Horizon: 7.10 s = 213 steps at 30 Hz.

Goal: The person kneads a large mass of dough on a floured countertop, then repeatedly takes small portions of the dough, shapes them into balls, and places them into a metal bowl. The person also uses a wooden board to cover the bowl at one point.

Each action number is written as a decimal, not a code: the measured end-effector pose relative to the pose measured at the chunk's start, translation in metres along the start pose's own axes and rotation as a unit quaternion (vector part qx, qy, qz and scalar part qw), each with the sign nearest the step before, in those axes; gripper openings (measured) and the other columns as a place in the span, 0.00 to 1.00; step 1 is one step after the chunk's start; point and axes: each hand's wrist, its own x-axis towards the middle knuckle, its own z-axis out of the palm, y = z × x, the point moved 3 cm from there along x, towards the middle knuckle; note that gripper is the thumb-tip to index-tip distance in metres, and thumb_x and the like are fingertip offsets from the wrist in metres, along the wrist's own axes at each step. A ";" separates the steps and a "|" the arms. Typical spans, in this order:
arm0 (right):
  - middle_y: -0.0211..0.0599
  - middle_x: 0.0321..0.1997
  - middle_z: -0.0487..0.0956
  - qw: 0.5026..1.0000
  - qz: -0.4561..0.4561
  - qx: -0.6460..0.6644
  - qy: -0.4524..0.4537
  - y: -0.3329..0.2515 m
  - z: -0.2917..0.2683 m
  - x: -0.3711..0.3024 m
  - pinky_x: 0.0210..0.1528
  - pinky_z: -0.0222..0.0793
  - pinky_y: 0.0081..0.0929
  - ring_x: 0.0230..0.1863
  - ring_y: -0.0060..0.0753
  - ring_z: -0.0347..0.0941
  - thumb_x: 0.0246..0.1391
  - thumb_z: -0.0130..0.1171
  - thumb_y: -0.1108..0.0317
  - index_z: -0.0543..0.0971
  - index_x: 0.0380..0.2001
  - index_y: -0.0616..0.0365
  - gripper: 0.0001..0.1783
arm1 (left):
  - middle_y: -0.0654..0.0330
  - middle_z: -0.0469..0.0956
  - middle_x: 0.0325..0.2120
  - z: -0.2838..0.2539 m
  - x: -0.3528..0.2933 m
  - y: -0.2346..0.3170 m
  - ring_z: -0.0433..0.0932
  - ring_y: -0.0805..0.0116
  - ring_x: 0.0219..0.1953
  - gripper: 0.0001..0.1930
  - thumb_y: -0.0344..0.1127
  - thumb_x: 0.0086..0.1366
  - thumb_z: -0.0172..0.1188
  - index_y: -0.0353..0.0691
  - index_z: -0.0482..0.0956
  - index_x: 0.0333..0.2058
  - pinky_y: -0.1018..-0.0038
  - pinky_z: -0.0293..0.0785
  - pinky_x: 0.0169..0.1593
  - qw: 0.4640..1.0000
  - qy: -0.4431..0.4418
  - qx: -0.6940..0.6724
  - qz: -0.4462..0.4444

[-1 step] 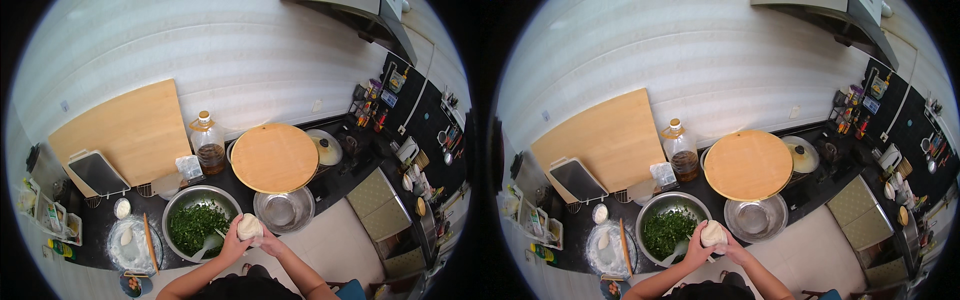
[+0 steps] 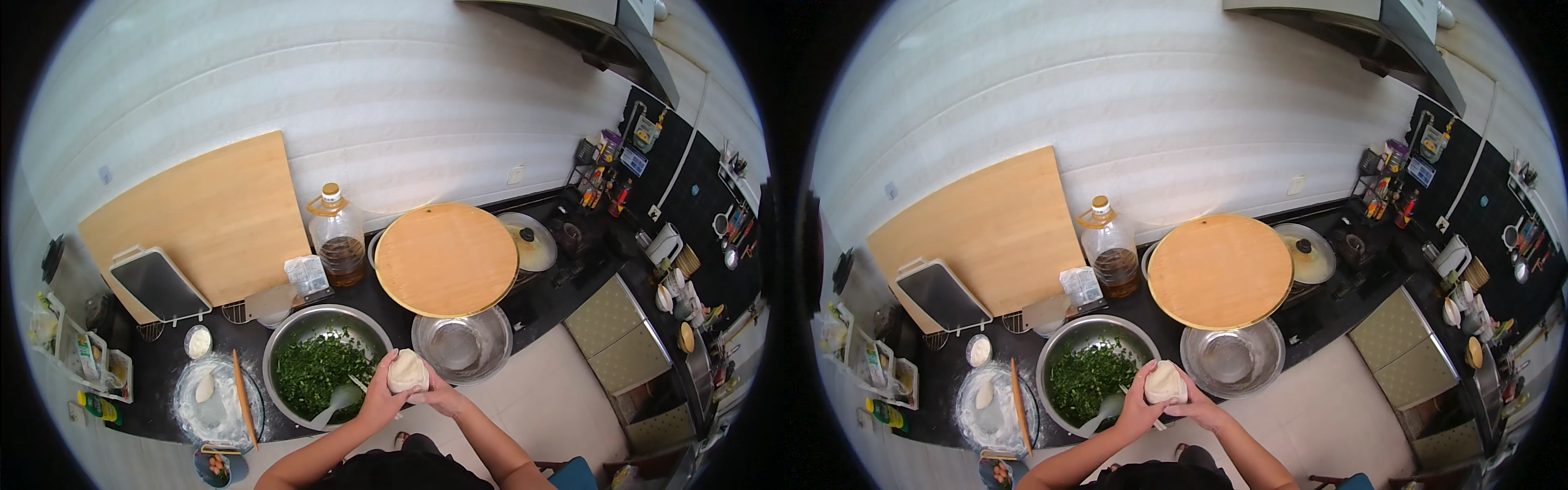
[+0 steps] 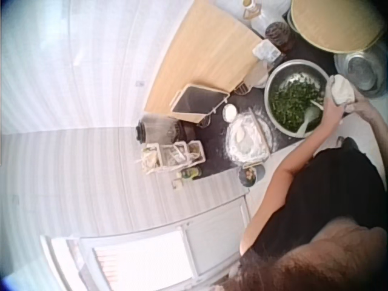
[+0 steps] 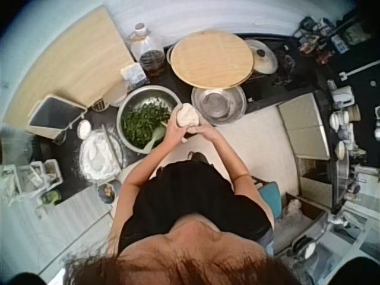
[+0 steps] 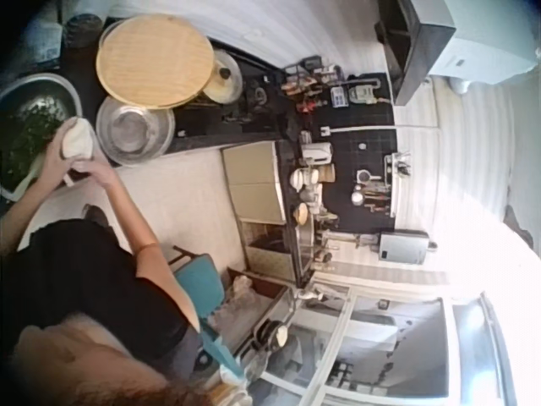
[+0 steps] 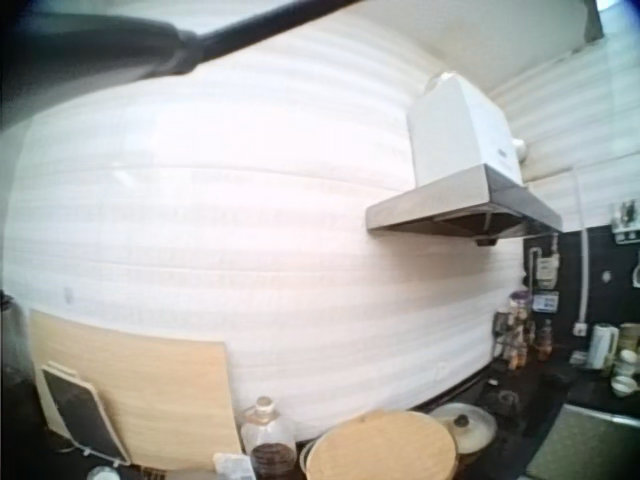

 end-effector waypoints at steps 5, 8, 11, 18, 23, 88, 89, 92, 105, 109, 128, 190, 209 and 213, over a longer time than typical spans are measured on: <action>0.33 0.58 0.62 0.970 -0.009 -0.231 0.082 -0.010 -0.058 -0.002 0.59 0.58 0.28 0.59 0.28 0.59 0.33 0.67 0.77 0.51 0.61 0.55 0.51 | 0.48 0.59 0.54 0.044 0.034 -0.039 0.58 0.55 0.58 0.42 0.26 0.49 0.62 0.33 0.47 0.60 0.66 0.52 0.61 0.993 -0.103 -0.004 0.057; 0.36 0.53 0.66 0.956 -0.051 -0.253 0.140 -0.005 -0.088 -0.005 0.57 0.59 0.29 0.55 0.32 0.63 0.31 0.67 0.76 0.57 0.56 0.57 0.45 | 0.47 0.56 0.56 0.065 0.048 -0.046 0.51 0.51 0.60 0.45 0.31 0.49 0.62 0.35 0.42 0.61 0.61 0.45 0.63 0.984 -0.148 0.090 0.049; 0.40 0.50 0.67 0.847 -0.067 -0.491 0.194 -0.006 -0.109 -0.006 0.57 0.59 0.30 0.54 0.37 0.64 0.30 0.67 0.76 0.57 0.55 0.59 0.45 | 0.46 0.56 0.55 0.071 0.057 -0.053 0.53 0.49 0.59 0.43 0.31 0.48 0.62 0.37 0.47 0.60 0.61 0.47 0.62 0.981 -0.119 0.137 0.066; 0.50 0.49 0.68 0.800 0.004 -0.478 0.361 0.031 -0.207 0.004 0.55 0.61 0.35 0.52 0.46 0.66 0.31 0.70 0.66 0.58 0.52 0.62 0.43 | 0.51 0.66 0.50 0.012 0.052 -0.064 0.69 0.60 0.48 0.24 0.23 0.54 0.56 0.37 0.66 0.51 0.70 0.75 0.42 0.994 -0.006 0.084 -0.065; 0.55 0.51 0.69 0.751 0.212 -0.544 0.308 0.022 -0.228 0.017 0.53 0.63 0.38 0.53 0.51 0.67 0.32 0.70 0.54 0.58 0.51 0.65 0.46 | 0.54 0.70 0.46 0.012 0.050 -0.103 0.72 0.66 0.44 0.19 0.25 0.55 0.56 0.38 0.70 0.47 0.73 0.75 0.39 0.987 -0.031 0.084 -0.136; 0.33 0.37 0.77 0.891 0.105 -0.085 0.433 0.039 -0.192 -0.141 0.30 0.74 0.25 0.34 0.28 0.75 0.52 0.57 0.59 0.71 0.42 0.57 0.17 | 0.58 0.77 0.25 -0.005 0.050 -0.156 0.76 0.71 0.28 0.10 0.24 0.49 0.63 0.32 0.70 0.29 0.76 0.73 0.33 0.976 0.070 0.066 -0.196; 0.33 0.36 0.76 0.885 0.102 -0.080 0.448 0.041 -0.200 -0.144 0.30 0.74 0.25 0.33 0.29 0.75 0.52 0.57 0.60 0.71 0.41 0.57 0.17 | 0.57 0.77 0.25 0.000 0.055 -0.140 0.76 0.71 0.28 0.11 0.25 0.48 0.64 0.32 0.70 0.28 0.75 0.73 0.33 0.965 0.023 0.111 -0.235; 0.31 0.32 0.72 0.868 0.090 -0.060 0.485 0.048 -0.211 -0.140 0.28 0.73 0.27 0.29 0.30 0.73 0.51 0.56 0.61 0.70 0.37 0.56 0.14 | 0.57 0.76 0.25 0.003 0.060 -0.152 0.76 0.71 0.27 0.11 0.27 0.51 0.63 0.31 0.71 0.30 0.74 0.73 0.28 0.959 0.008 0.054 -0.279; 0.41 0.58 0.61 0.695 -0.115 -0.267 0.657 0.078 -0.223 -0.133 0.54 0.59 0.35 0.56 0.39 0.58 0.55 0.52 0.67 0.57 0.58 0.60 0.28 | 0.61 0.74 0.18 -0.109 -0.029 -0.094 0.69 0.77 0.20 0.13 0.32 0.48 0.69 0.35 0.71 0.19 0.76 0.67 0.26 0.970 0.176 0.083 -0.148; 0.40 0.57 0.63 0.734 -0.164 -0.324 0.574 0.029 -0.092 -0.076 0.54 0.59 0.32 0.55 0.37 0.59 0.56 0.49 0.71 0.60 0.57 0.60 0.25 | 0.61 0.75 0.16 -0.176 -0.085 -0.082 0.69 0.79 0.18 0.12 0.29 0.49 0.67 0.35 0.72 0.16 0.77 0.66 0.23 0.953 0.257 0.060 -0.146; 0.38 0.40 0.74 0.927 0.079 -0.361 -0.071 0.294 0.267 0.174 0.45 0.67 0.25 0.42 0.29 0.71 0.48 0.57 0.73 0.71 0.48 0.58 0.21 | 0.47 0.74 0.22 -0.437 -0.313 -0.143 0.74 0.56 0.20 0.11 0.35 0.63 0.47 0.35 0.69 0.24 0.66 0.73 0.28 0.830 0.456 0.183 -0.264; 0.57 0.62 0.57 0.722 -0.002 -0.679 0.133 0.404 0.365 0.218 0.66 0.39 0.45 0.64 0.56 0.49 0.51 0.52 0.56 0.56 0.58 0.68 0.37 | 0.54 0.72 0.46 -0.587 -0.300 -0.183 0.71 0.67 0.48 0.23 0.23 0.52 0.58 0.36 0.70 0.50 0.74 0.65 0.52 0.942 0.292 -0.026 -0.162; 0.50 0.58 0.64 0.738 -0.098 -0.633 -0.213 0.421 0.385 0.308 0.64 0.46 0.43 0.62 0.49 0.56 0.53 0.51 0.57 0.63 0.56 0.59 0.29 | 0.56 0.70 0.49 -0.616 -0.317 -0.159 0.69 0.68 0.50 0.23 0.20 0.53 0.56 0.35 0.68 0.50 0.74 0.64 0.54 0.917 0.363 -0.076 -0.146; 0.50 0.58 0.64 0.737 -0.111 -0.636 -0.203 0.403 0.388 0.304 0.64 0.47 0.42 0.62 0.49 0.56 0.53 0.51 0.58 0.64 0.56 0.60 0.29 | 0.56 0.69 0.49 -0.620 -0.324 -0.164 0.69 0.68 0.50 0.24 0.20 0.53 0.57 0.36 0.68 0.50 0.74 0.64 0.54 0.912 0.372 -0.062 -0.161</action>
